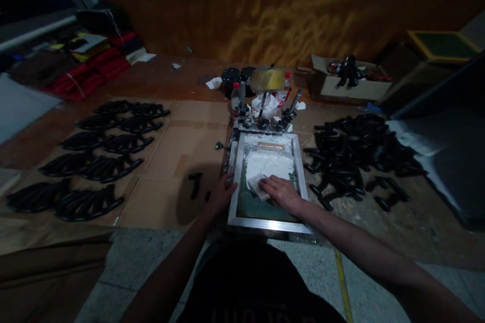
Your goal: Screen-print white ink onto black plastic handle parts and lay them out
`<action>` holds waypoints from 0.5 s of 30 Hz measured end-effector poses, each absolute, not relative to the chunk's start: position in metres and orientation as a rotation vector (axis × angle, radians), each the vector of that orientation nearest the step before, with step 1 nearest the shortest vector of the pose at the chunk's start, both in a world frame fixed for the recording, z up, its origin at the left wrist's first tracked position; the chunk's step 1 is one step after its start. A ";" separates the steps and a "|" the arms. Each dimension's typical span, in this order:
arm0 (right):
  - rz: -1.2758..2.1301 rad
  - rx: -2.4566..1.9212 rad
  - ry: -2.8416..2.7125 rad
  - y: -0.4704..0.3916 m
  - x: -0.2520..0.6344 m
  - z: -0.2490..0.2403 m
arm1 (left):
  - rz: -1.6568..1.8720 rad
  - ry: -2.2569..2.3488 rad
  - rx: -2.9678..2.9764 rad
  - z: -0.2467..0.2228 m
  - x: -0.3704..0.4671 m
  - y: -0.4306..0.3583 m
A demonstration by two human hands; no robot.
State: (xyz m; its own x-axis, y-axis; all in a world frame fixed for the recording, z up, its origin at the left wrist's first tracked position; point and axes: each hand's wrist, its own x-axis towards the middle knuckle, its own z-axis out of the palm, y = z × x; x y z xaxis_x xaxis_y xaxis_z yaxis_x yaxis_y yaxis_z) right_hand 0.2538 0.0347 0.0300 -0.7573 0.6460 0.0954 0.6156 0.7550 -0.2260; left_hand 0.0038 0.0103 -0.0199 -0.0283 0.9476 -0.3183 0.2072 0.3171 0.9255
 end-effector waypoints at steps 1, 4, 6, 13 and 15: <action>0.311 -0.979 -2.785 0.032 0.255 0.029 | 0.846 1.487 1.105 -0.020 0.004 0.010; 0.405 -1.073 -2.727 0.043 0.249 0.042 | 0.855 1.449 1.081 -0.013 0.004 0.010; 0.391 -1.233 -2.632 0.069 0.239 0.060 | 0.883 1.410 1.064 0.001 0.002 0.010; 0.298 -1.552 -1.919 0.164 0.321 0.100 | 1.077 1.503 1.220 0.091 0.004 0.026; 0.292 -1.673 -1.751 0.163 0.359 0.089 | 1.227 1.384 1.251 0.113 0.011 0.042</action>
State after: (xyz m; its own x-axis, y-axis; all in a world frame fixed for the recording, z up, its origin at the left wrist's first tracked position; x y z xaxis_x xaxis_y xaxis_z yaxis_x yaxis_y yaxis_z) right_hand 0.3595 0.1633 0.0887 0.0665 0.9454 0.3190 0.7908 0.1450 -0.5946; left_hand 0.0108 0.0417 0.1125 -0.1083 0.9941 0.0084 0.1274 0.0055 0.9918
